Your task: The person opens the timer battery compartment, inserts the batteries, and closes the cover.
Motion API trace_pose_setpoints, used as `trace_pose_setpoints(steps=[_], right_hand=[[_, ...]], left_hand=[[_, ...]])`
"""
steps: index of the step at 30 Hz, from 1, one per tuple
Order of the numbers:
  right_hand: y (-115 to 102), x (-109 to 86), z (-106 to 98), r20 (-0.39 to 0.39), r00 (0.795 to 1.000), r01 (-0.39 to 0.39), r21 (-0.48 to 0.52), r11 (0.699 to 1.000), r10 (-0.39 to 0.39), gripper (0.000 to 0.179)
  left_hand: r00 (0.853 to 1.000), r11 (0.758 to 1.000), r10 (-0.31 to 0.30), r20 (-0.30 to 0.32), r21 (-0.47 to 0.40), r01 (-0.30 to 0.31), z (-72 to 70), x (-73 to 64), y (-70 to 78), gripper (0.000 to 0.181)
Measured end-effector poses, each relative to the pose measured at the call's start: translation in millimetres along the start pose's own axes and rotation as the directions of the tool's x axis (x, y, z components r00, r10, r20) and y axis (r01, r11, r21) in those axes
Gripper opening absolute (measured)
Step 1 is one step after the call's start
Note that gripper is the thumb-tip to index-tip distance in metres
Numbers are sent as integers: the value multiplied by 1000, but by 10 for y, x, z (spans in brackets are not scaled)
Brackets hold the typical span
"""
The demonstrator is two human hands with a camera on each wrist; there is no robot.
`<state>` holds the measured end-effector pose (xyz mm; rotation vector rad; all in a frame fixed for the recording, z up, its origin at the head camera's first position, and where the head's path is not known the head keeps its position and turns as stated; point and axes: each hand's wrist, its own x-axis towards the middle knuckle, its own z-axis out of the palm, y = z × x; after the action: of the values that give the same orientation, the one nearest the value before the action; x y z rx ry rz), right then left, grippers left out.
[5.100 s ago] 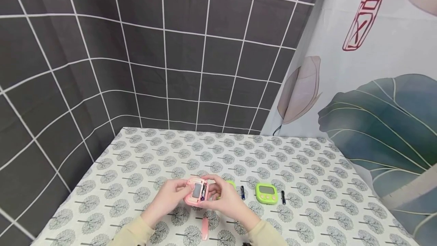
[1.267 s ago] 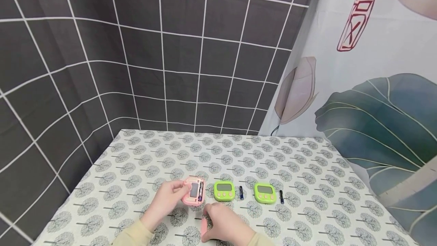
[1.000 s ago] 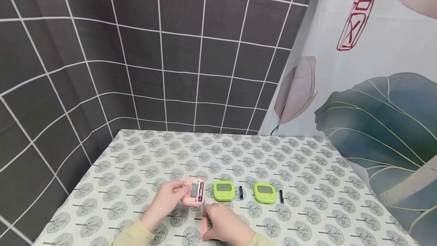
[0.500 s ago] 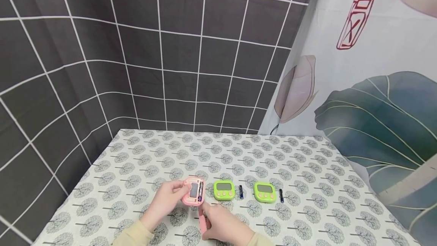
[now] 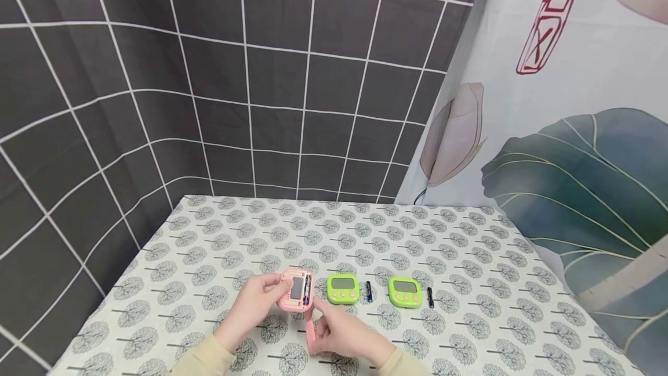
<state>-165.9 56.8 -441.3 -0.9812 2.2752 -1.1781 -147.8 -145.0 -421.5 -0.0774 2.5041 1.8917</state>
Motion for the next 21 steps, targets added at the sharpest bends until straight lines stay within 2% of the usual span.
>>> trace_pose_setpoints(steps=[3, 6, 9, 13, 16, 21], right_hand=[[13, -8, -46, -42, 999, -11, 90, 996, 15, 48], [32, -9, -92, -75, 997, 12, 175, 985, 1, 43], [59, -6, -135, -95, 995, 63, 286, 956, -37, 40], [83, 0, -196, -125, 988, 130, 409, 903, -85, 37], [77, -1, -235, -152, 985, 141, 457, 878, -79, 36], [42, 2, -272, -189, 982, 113, 491, 864, -21, 36]], left_hand=[[1000, 1000, -4, -10, -6, 4, 5, 3, 4, 31], [1000, 1000, -9, -22, -6, 9, 7, 8, 11, 32], [1000, 1000, -13, -27, -11, 12, 4, 11, 14, 34], [1000, 1000, -6, -21, -9, 6, 0, -1, 17, 32], [1000, 1000, 6, -10, -1, -6, -4, -18, 20, 31], [1000, 1000, 7, 15, -19, -7, 1, -25, 15, 33]])
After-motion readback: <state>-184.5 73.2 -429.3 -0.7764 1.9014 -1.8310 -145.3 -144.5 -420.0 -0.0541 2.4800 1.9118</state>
